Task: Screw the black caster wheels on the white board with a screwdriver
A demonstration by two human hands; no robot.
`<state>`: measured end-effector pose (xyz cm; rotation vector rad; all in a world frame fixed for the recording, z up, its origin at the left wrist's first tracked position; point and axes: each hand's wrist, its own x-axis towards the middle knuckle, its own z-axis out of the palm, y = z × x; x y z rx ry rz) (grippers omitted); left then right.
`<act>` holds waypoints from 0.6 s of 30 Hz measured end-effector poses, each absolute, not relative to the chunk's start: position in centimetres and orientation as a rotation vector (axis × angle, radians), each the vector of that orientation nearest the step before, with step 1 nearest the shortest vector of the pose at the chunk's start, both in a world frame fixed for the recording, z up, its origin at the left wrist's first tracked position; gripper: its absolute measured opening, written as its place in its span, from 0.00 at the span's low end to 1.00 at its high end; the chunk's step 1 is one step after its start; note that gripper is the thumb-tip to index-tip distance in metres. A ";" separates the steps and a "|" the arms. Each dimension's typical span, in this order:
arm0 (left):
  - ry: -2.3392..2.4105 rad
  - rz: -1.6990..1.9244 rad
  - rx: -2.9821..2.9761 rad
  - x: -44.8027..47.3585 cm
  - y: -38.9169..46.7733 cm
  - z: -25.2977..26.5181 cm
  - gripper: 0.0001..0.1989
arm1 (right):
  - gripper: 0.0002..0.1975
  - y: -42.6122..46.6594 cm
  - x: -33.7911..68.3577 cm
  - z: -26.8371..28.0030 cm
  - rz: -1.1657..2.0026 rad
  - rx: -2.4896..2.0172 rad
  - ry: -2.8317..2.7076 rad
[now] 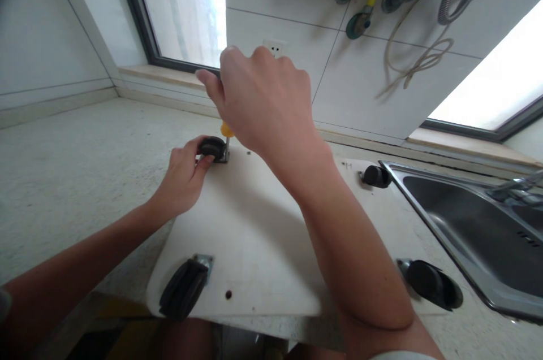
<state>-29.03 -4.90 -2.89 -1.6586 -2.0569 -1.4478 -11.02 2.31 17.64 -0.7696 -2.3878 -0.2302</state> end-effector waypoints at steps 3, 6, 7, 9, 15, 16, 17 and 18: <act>-2.038 -1.444 -1.674 -29.1 -4.9 -2.9 0.22 | 0.11 2.1 -10.5 17.8 -0.086 -0.582 -2.543; -2.040 -1.425 -1.667 -29.1 -4.9 -2.9 0.22 | 0.12 2.1 -10.6 17.6 -0.051 -0.611 -2.484; -2.042 -1.426 -1.661 -29.1 -4.9 -2.9 0.22 | 0.16 2.2 -10.8 17.5 -0.083 -0.687 -2.419; -2.042 -1.435 -1.659 -29.0 -4.9 -2.8 0.22 | 0.19 2.5 -11.1 17.3 -0.122 -0.758 -2.351; -2.049 -1.445 -1.664 -28.9 -4.9 -2.7 0.23 | 0.14 2.9 -11.1 17.3 0.002 -0.642 -2.419; -2.053 -1.447 -1.662 -28.9 -5.0 -2.7 0.23 | 0.18 2.9 -11.2 17.2 -0.046 -0.692 -2.366; -2.055 -1.448 -1.662 -28.9 -5.0 -2.8 0.23 | 0.20 2.9 -11.2 17.2 -0.092 -0.726 -2.324; -2.055 -1.449 -1.663 -28.9 -5.0 -2.8 0.24 | 0.18 2.8 -11.2 17.2 -0.111 -0.729 -2.309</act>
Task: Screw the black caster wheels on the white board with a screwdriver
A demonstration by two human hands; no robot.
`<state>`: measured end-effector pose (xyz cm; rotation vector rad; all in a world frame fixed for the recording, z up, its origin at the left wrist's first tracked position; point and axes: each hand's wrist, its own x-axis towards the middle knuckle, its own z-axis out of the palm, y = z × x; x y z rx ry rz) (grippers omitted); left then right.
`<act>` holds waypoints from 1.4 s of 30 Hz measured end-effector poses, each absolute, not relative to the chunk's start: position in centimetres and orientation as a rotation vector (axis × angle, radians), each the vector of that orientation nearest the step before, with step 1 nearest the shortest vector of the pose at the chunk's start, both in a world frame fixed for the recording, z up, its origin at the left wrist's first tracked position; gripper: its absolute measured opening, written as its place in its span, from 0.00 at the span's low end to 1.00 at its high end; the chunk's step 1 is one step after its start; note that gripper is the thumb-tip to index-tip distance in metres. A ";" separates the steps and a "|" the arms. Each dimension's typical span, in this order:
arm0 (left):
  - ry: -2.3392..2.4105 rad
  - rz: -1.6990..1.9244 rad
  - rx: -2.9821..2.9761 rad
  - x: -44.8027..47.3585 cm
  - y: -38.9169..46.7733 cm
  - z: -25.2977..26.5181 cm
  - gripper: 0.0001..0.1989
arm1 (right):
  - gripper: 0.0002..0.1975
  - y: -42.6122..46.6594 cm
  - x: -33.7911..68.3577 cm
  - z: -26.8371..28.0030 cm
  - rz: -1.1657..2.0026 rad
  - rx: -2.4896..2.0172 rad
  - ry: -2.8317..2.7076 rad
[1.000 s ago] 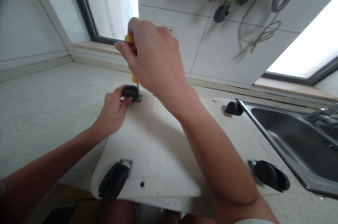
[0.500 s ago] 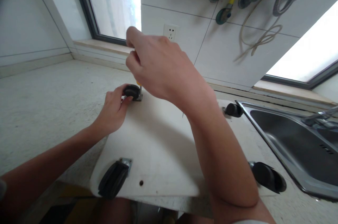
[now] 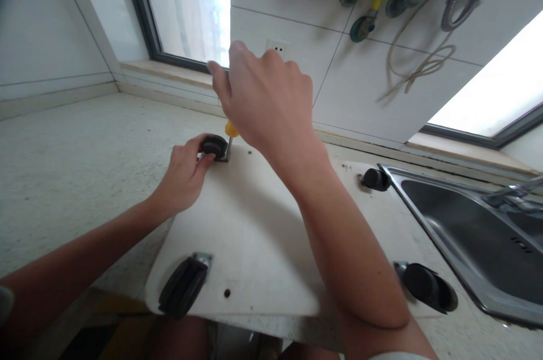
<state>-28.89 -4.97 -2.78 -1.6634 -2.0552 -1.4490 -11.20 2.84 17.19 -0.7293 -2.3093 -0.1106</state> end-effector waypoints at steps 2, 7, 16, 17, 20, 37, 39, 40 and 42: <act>-2.051 -1.449 -1.668 -28.9 -5.0 -2.8 0.23 | 0.09 2.7 -11.1 17.2 -0.045 -0.648 -2.370; -2.051 -1.445 -1.667 -28.9 -4.9 -2.9 0.23 | 0.09 2.5 -11.3 17.1 -0.006 -0.637 -2.392; -2.039 -1.447 -1.700 -29.1 -4.9 -2.9 0.22 | 0.09 2.5 -10.7 17.8 -0.042 -0.702 -2.435; -2.039 -1.450 -1.692 -29.1 -4.9 -2.9 0.22 | 0.14 2.4 -10.7 17.8 -0.088 -0.757 -2.397; -2.047 -1.458 -1.671 -29.1 -4.9 -3.0 0.22 | 0.16 2.5 -10.9 17.7 -0.120 -0.761 -2.374; -2.031 -1.394 -1.694 -29.0 -4.8 -3.0 0.22 | 0.22 3.0 -11.5 17.4 -0.241 -0.866 -2.298; -2.029 -1.385 -1.679 -28.9 -4.8 -3.1 0.22 | 0.17 3.6 -11.7 17.1 -0.150 -0.676 -2.313; -2.024 -1.387 -1.673 -28.9 -4.7 -3.2 0.22 | 0.16 3.8 -11.8 17.0 -0.077 -0.554 -2.324; -2.012 -1.391 -1.670 -28.9 -4.7 -3.2 0.22 | 0.22 4.1 -11.8 16.9 0.051 -0.395 -2.317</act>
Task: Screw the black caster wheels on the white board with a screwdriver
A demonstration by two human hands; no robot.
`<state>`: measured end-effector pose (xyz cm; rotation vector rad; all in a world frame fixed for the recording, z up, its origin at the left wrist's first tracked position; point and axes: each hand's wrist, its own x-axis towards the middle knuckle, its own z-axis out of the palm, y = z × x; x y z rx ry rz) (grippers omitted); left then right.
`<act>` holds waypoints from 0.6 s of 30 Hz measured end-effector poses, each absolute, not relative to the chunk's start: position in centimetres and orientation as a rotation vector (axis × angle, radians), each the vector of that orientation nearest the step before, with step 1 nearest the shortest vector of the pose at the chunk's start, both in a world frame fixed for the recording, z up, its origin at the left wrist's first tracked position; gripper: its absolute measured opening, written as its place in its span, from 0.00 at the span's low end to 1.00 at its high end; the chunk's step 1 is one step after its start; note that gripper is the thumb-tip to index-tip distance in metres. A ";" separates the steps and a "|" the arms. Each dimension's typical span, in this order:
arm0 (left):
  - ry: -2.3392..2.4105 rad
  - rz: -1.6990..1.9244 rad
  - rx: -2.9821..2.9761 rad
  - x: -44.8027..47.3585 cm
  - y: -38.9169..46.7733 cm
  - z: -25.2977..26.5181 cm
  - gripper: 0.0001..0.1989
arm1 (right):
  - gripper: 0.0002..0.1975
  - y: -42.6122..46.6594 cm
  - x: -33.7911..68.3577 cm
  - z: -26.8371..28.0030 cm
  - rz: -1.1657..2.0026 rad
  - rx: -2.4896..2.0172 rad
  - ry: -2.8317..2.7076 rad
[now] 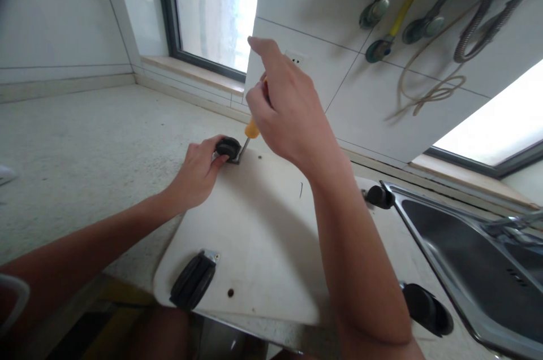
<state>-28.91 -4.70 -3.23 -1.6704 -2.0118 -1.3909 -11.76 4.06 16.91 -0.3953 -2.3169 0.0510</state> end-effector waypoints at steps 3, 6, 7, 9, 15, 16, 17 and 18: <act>-2.001 -1.397 -1.680 -29.0 -4.7 -3.3 0.22 | 0.23 3.8 -11.7 16.7 0.144 -0.363 -2.298; -1.995 -1.408 -1.691 -29.1 -4.7 -3.3 0.22 | 0.15 3.5 -12.0 16.5 0.161 -0.333 -2.268; -1.995 -1.410 -1.695 -29.1 -4.7 -3.3 0.22 | 0.11 3.4 -12.1 16.5 0.144 -0.321 -2.258; -1.996 -1.409 -1.703 -29.2 -4.7 -3.3 0.22 | 0.05 3.3 -12.3 16.5 0.097 -0.309 -2.250; -1.990 -1.397 -1.690 -29.0 -4.6 -3.3 0.22 | 0.18 2.8 -12.0 17.1 -0.107 -0.608 -2.315; -1.994 -1.396 -1.681 -29.0 -4.6 -3.3 0.22 | 0.18 2.7 -11.9 17.2 -0.113 -0.640 -2.338; -1.998 -1.395 -1.673 -28.9 -4.6 -3.3 0.22 | 0.16 2.6 -11.8 17.3 -0.106 -0.630 -2.367; -2.001 -1.394 -1.670 -28.9 -4.6 -3.3 0.22 | 0.14 2.6 -11.6 17.4 -0.096 -0.589 -2.400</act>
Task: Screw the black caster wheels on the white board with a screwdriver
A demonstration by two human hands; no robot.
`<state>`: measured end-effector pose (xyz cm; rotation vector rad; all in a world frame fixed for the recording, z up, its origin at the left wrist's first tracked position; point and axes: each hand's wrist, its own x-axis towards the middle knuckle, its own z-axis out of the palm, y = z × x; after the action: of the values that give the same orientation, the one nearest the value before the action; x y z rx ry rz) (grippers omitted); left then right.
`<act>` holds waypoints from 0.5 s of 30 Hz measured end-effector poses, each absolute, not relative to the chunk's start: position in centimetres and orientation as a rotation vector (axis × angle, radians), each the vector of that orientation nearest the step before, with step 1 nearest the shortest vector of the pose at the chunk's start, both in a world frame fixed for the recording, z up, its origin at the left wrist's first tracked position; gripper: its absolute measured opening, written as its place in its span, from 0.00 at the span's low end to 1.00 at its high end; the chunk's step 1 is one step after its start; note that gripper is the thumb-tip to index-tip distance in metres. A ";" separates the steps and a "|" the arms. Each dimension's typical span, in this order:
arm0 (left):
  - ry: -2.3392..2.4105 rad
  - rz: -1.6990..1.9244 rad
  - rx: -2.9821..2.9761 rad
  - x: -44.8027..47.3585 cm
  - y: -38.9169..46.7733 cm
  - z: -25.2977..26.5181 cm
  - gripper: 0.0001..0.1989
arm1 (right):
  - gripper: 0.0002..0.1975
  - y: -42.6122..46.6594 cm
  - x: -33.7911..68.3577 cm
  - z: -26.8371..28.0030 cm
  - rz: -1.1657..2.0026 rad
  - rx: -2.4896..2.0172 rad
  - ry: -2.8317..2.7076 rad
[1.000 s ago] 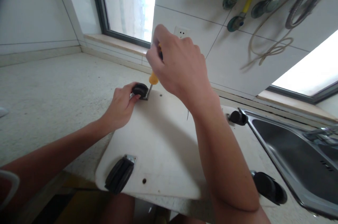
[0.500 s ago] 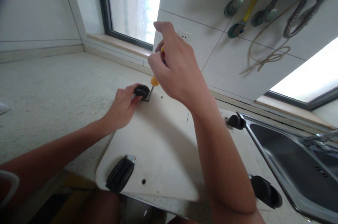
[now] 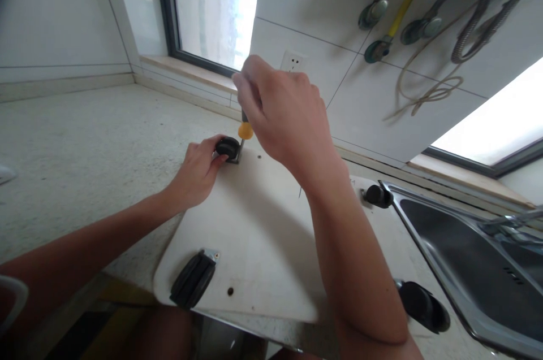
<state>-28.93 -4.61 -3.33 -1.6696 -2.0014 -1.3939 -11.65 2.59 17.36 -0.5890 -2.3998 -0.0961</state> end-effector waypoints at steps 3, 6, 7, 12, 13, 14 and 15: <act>-1.991 -1.390 -1.675 -28.9 -4.6 -3.4 0.22 | 0.15 2.7 -11.7 17.2 -0.127 -0.521 -2.415; -1.983 -1.392 -1.665 -29.0 -4.6 -3.4 0.22 | 0.16 2.9 -12.1 16.7 -0.172 -0.662 -2.307; -1.989 -1.394 -1.660 -29.0 -4.6 -3.4 0.21 | 0.16 2.9 -12.2 16.6 -0.153 -0.672 -2.281; -1.994 -1.402 -1.693 -29.1 -4.7 -3.4 0.22 | 0.20 2.2 -11.7 16.7 0.138 -0.411 -2.358; -1.991 -1.401 -1.702 -29.2 -4.7 -3.4 0.22 | 0.17 2.0 -11.6 16.8 0.130 -0.407 -2.370; -1.989 -1.401 -1.708 -29.1 -4.7 -3.4 0.22 | 0.12 1.9 -11.5 16.9 0.087 -0.433 -2.371; -1.988 -1.403 -1.710 -29.1 -4.7 -3.4 0.22 | 0.09 1.8 -11.5 17.0 0.031 -0.475 -2.360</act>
<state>-29.12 -4.71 -3.36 -1.7096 -1.9882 -1.4032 -11.54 1.84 16.97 -0.4750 -2.3601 0.0307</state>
